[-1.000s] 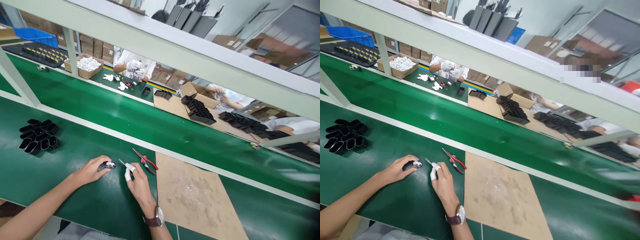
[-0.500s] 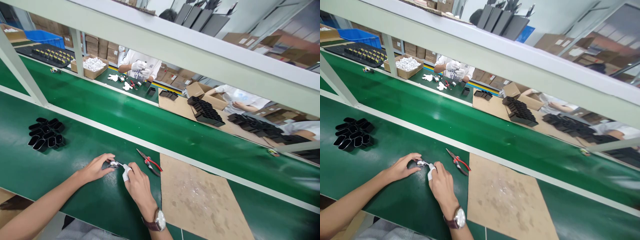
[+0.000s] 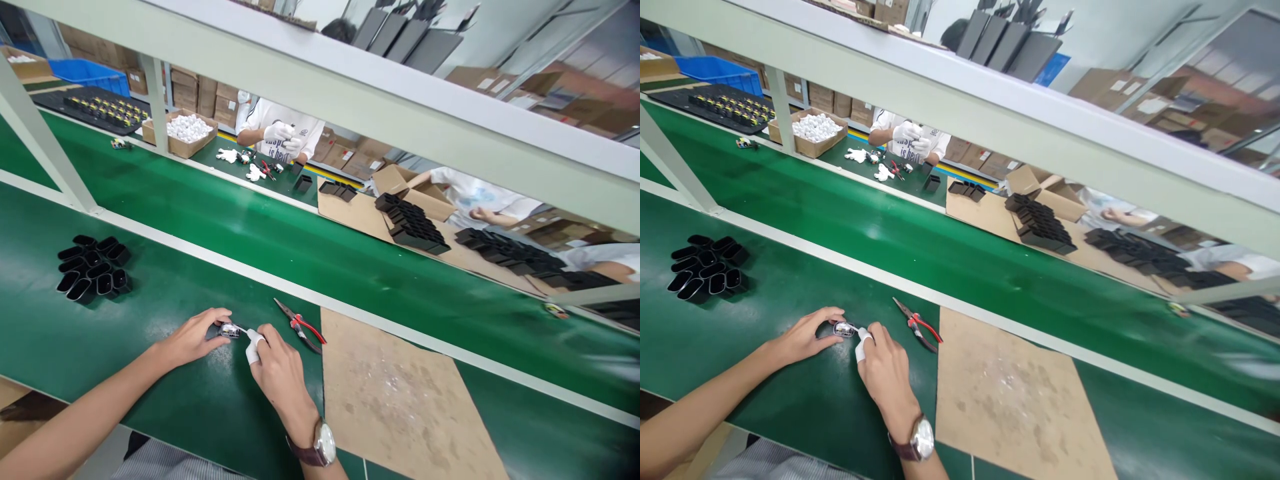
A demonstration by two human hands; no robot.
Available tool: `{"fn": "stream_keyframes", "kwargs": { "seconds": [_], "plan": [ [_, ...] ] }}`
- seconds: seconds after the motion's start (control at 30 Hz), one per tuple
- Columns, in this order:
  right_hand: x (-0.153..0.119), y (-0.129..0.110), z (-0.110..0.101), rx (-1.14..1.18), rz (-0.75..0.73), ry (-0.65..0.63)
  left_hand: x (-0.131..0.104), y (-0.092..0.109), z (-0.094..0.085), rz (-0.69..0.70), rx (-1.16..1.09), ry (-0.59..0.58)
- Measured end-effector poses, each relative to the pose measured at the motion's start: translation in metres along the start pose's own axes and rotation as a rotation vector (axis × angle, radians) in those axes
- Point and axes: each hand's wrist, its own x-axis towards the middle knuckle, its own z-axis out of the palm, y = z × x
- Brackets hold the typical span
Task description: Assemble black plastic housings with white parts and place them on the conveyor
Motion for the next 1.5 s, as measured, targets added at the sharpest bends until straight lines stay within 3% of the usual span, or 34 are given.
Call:
{"fn": "stream_keyframes", "kwargs": {
  "seconds": [0.47, 0.8, 0.97, 1.2, 1.5],
  "plan": [
    [0.004, -0.001, 0.006, -0.010, -0.016, -0.039, 0.000, 0.001, -0.001, -0.003, 0.002, 0.004],
    [0.020, -0.011, -0.019, -0.136, -0.097, -0.143, 0.000, -0.001, 0.001, 0.047, 0.053, 0.006],
    [0.008, 0.001, -0.030, -0.121, 0.003, -0.069, -0.001, 0.001, -0.001, 0.063, 0.068, 0.010],
    [-0.009, -0.001, -0.017, -0.040, 0.065, -0.048, 0.002, 0.011, -0.001, 0.005, 0.028, -0.117],
    [0.001, -0.011, -0.006, -0.078, 0.065, -0.101, 0.001, 0.004, 0.001, 0.011, 0.016, -0.079]
  ]
}}
